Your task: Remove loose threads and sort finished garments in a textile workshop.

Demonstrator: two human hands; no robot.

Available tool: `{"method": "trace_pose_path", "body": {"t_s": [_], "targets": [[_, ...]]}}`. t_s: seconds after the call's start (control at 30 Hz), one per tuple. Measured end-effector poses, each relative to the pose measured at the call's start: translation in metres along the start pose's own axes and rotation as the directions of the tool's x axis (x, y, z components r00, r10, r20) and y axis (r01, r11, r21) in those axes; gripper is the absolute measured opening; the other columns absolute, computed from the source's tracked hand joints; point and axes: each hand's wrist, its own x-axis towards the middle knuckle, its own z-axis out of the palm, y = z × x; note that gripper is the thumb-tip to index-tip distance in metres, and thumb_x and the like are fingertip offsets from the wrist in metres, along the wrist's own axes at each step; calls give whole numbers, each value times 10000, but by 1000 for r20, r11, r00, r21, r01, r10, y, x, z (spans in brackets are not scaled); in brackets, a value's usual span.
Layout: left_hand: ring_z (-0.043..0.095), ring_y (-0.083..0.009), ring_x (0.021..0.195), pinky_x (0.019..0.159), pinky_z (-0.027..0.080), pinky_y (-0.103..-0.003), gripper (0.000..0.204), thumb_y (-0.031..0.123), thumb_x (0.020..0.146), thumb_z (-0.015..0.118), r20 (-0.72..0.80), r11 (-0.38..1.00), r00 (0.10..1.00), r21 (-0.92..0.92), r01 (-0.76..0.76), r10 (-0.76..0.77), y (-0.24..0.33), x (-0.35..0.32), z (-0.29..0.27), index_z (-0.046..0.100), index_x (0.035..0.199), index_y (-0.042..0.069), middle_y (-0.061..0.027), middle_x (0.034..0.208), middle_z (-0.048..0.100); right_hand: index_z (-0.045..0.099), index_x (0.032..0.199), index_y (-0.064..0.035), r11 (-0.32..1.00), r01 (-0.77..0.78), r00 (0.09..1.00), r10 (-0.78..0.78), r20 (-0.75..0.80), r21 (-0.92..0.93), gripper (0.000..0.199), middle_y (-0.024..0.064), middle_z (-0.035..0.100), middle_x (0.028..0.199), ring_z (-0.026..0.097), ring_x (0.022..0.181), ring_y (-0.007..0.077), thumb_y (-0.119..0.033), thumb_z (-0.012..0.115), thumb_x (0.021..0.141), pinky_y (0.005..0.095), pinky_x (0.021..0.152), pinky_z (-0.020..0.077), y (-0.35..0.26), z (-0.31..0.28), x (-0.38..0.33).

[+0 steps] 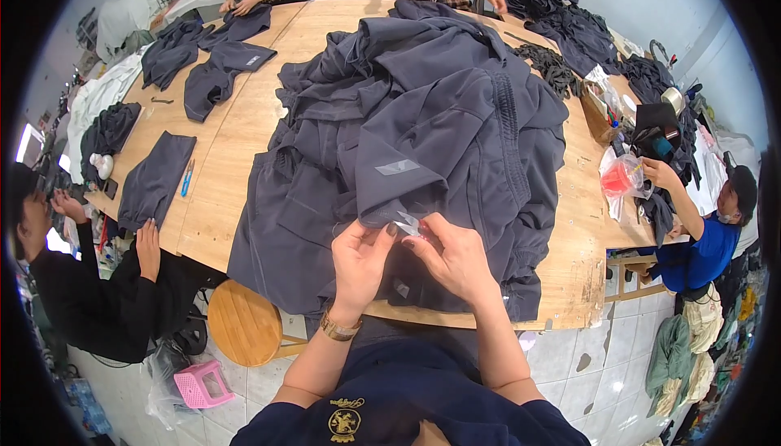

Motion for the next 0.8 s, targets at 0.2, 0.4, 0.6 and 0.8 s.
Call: {"method": "trace_pose_path", "body": {"t_s": [0.2,0.4,0.6,0.8], "targets": [[590,-104,904,821,463,-238,182,12,886,579,-5,999,1000,45,-4,4,0,-1,2,604,1054,-57,-76,993,647,555,851,-11,1000,-2,1000,2,-17,5,267,152,574,664,581,555,293,-254,662,824,331,509,435,-2,3,0],[589,-101,886,819,465,-237,173,13,882,589,-26,1000,999,6,30,-30,0,-2,4,612,1036,-62,-71,980,648,528,791,-46,999,35,995,-35,-97,-3,299,106,571,586,584,521,293,-321,633,843,348,462,431,-1,6,0],[592,-99,871,806,472,-236,163,21,880,595,-24,1000,1000,25,14,-14,0,-2,4,619,1020,-60,-71,971,650,523,761,-46,999,41,994,-44,-99,-30,307,105,557,565,572,498,286,-320,635,842,344,446,418,-3,4,0],[612,-118,854,795,515,-266,158,21,884,585,-11,998,999,-41,49,-50,-3,-1,3,616,1020,-54,-84,963,653,522,741,-43,998,58,991,-55,-124,22,287,118,546,560,563,493,296,-285,618,860,358,442,406,2,8,-1]]}}
